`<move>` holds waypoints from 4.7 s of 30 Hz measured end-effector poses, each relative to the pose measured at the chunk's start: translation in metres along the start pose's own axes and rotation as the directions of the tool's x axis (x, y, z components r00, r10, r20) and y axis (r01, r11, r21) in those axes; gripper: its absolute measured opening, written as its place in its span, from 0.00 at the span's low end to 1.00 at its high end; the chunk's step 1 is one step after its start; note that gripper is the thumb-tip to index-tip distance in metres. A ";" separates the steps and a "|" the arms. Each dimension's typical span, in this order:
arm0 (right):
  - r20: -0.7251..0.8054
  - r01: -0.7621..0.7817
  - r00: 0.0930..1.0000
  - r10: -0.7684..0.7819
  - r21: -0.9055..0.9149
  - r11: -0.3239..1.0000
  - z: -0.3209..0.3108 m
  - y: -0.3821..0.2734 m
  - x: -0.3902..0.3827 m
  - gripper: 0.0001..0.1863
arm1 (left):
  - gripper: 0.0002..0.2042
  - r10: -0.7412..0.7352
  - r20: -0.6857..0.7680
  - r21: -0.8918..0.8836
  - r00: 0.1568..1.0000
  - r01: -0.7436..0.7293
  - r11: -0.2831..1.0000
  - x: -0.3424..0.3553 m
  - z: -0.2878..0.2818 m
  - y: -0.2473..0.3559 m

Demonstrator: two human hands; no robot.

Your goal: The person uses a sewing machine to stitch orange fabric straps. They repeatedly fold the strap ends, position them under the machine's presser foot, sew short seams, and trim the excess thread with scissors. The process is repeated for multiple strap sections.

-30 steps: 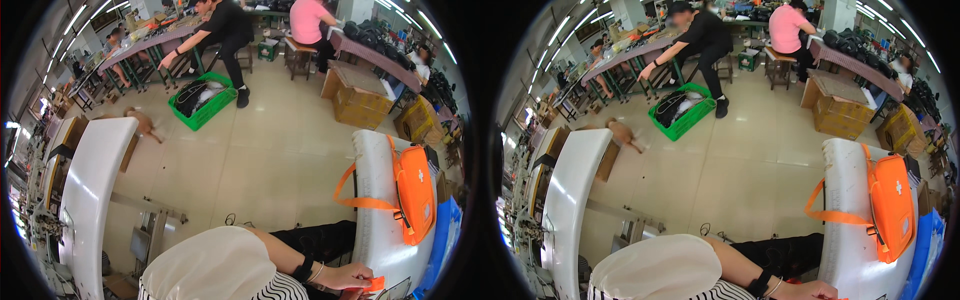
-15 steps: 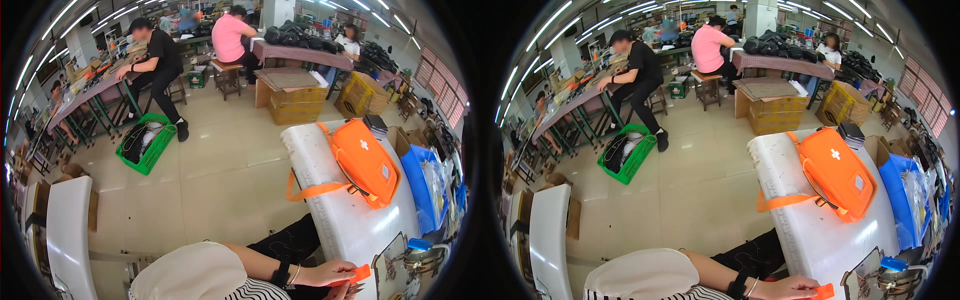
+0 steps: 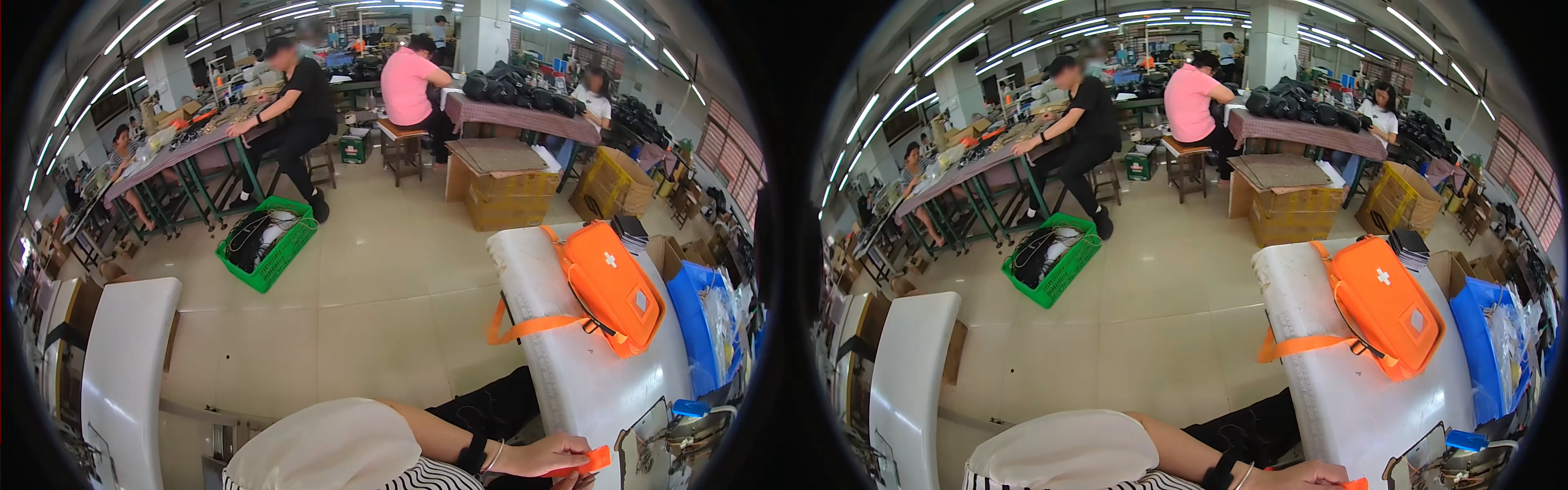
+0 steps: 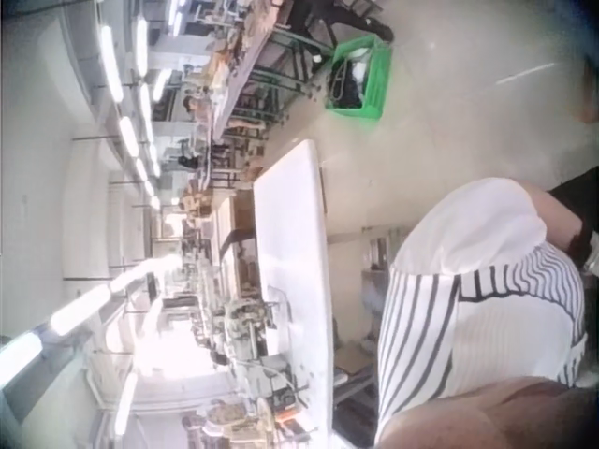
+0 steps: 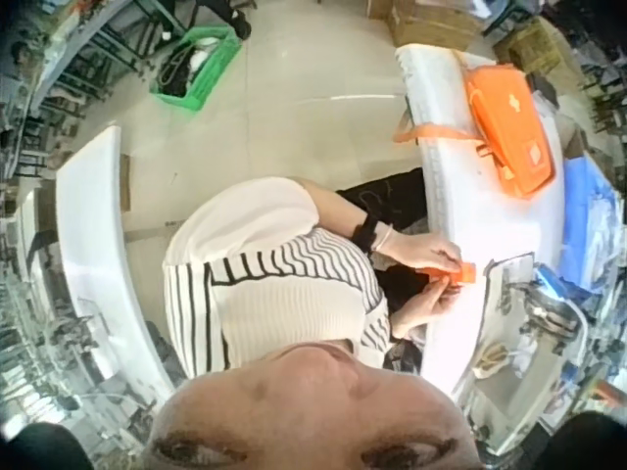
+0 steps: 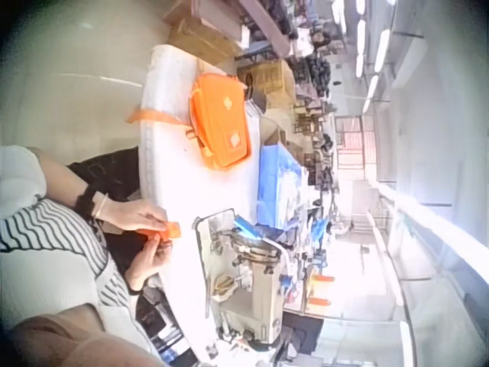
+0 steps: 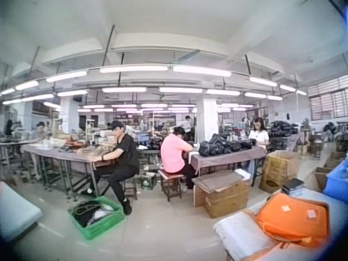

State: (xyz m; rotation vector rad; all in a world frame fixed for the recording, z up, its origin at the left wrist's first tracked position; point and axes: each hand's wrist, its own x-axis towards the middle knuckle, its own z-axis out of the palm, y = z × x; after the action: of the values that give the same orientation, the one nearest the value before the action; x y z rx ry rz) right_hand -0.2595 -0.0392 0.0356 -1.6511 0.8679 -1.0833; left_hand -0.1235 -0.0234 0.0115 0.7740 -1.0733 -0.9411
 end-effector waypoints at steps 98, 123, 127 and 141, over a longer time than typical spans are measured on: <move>-0.059 0.033 0.997 -0.040 -0.126 0.992 -0.005 0.002 0.010 0.12 | 0.08 -0.004 -0.185 0.443 0.983 0.087 0.892 -0.005 0.009 0.019; 0.021 0.200 0.976 -0.219 -0.500 0.843 -0.016 -0.005 0.011 0.17 | 0.08 -0.001 -0.139 0.488 0.990 0.070 0.870 -0.002 0.009 0.023; 0.017 0.204 0.973 -0.230 -0.525 0.826 -0.016 -0.004 0.012 0.17 | 0.08 0.027 -0.122 0.579 0.992 0.049 0.814 -0.001 0.009 0.025; -0.040 0.062 0.996 -0.077 -0.294 0.954 -0.008 -0.003 0.013 0.12 | 0.07 0.076 -0.125 0.641 0.989 0.022 0.767 -0.002 0.010 0.025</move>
State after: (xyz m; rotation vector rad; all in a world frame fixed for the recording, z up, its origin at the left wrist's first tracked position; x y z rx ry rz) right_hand -0.2620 -0.0525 0.0427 -1.9172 1.0501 -1.0885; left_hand -0.1269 -0.0125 0.0353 1.3678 -1.2881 -0.4603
